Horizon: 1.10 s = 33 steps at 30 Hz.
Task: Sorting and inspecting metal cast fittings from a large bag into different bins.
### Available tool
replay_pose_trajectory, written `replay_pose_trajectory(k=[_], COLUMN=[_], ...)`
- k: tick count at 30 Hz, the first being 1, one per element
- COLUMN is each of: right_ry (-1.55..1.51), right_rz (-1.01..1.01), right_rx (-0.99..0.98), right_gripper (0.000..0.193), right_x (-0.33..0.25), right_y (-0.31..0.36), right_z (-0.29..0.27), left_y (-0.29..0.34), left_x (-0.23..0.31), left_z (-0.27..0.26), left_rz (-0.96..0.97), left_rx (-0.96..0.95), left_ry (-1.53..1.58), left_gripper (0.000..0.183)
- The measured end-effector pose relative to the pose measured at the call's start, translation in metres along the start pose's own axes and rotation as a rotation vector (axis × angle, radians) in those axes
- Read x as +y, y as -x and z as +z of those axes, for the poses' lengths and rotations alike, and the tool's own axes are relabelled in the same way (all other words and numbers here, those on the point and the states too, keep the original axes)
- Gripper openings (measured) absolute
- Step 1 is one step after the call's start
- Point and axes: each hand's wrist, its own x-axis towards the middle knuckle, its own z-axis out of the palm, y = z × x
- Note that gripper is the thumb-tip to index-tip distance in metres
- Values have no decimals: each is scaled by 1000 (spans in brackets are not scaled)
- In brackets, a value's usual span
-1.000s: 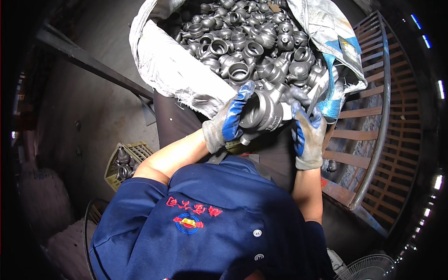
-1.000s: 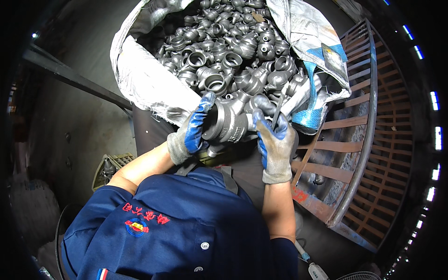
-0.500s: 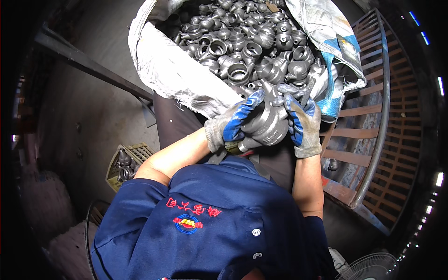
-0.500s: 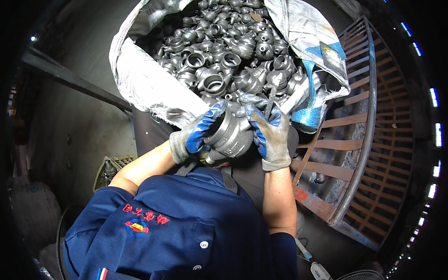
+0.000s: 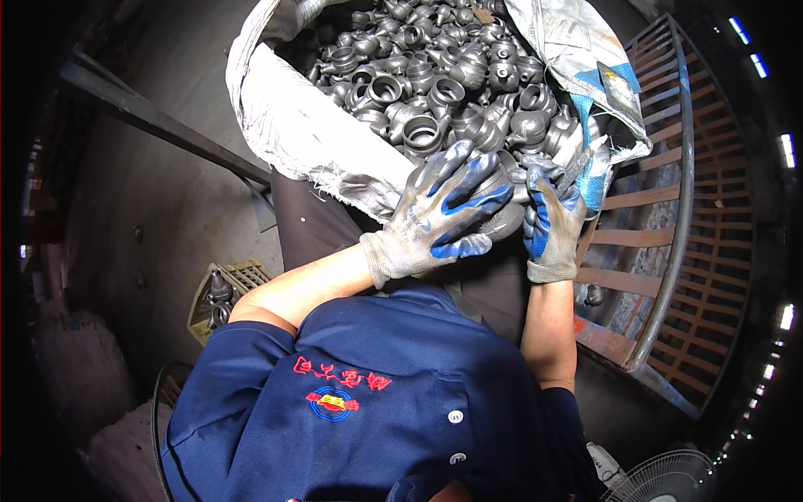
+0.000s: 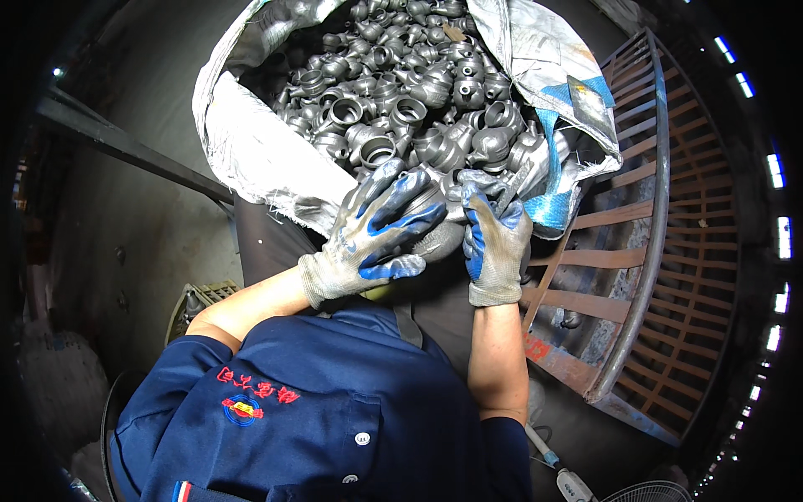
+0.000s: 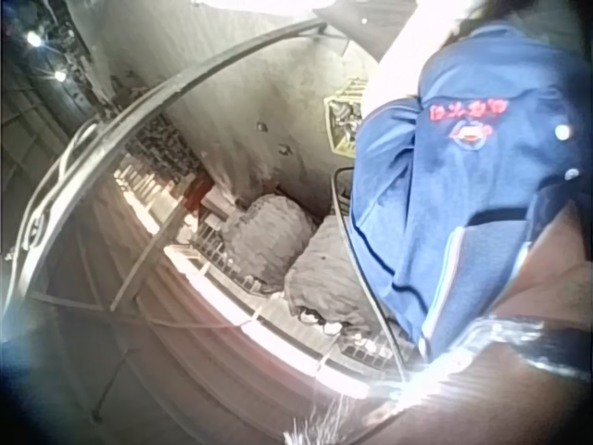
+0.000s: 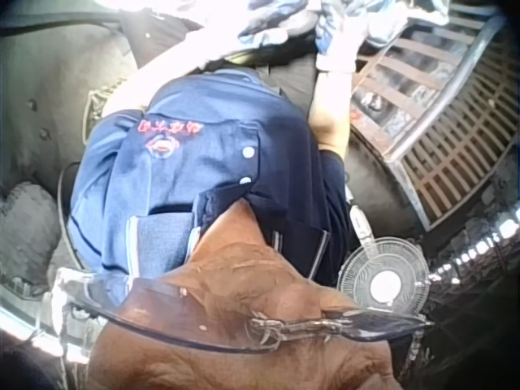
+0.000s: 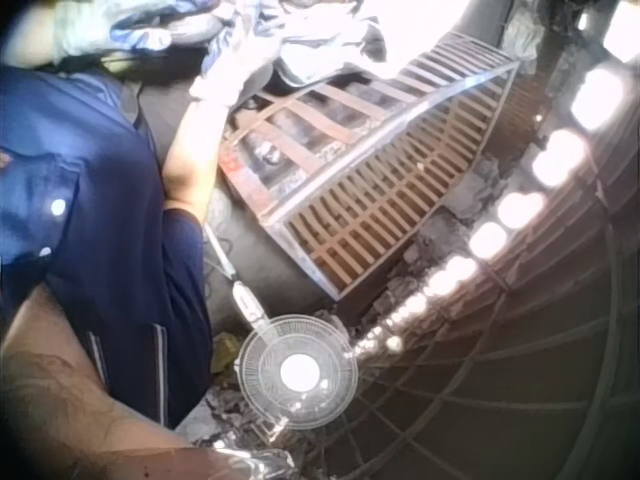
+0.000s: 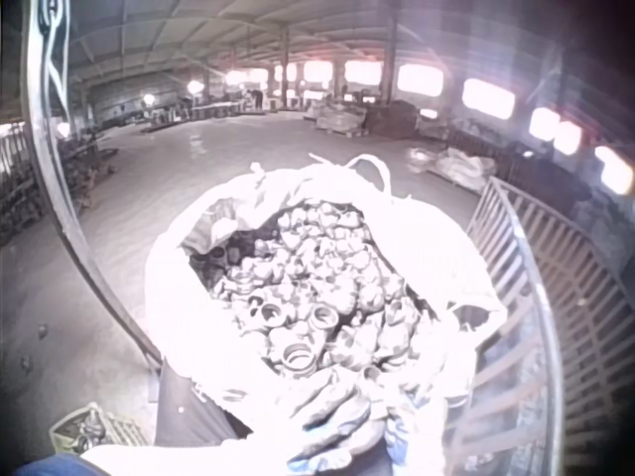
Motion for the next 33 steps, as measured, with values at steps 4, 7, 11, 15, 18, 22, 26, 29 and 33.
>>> replay_pose_trajectory(k=[4,7,11,15,18,22,26,29,33], right_ry=[3,-14,-114,-189,-114,-93,-80,-120,-276], right_rz=[22,38,-77,-102,-162,-153,68,-110,9], right_rx=[-21,-27,25,-16,-30,-14,27,31,116], right_gripper=[18,21,39,45,18,15,17,18,25], right_x=[-3,-14,-3,12,8,5,-5,0,-7], right_y=[-9,-11,-4,-6,-2,-2,4,2,-3], right_z=[-3,-3,-1,-1,-3,-6,-7,-6,-2], left_y=[-4,-9,-20,-14,0,-3,-2,5,19], left_x=[-13,-18,-1,-1,11,17,14,7,-21], left_z=[1,-9,-12,0,-1,-5,-5,2,25], left_rz=[54,49,-4,-30,-58,-26,-27,-50,-387], left_rx=[63,71,122,89,89,69,145,224,409], left_ry=[179,508,430,312,238,249,418,449,1126], left_gripper=[49,36,57,58,57,54,45,33,23])
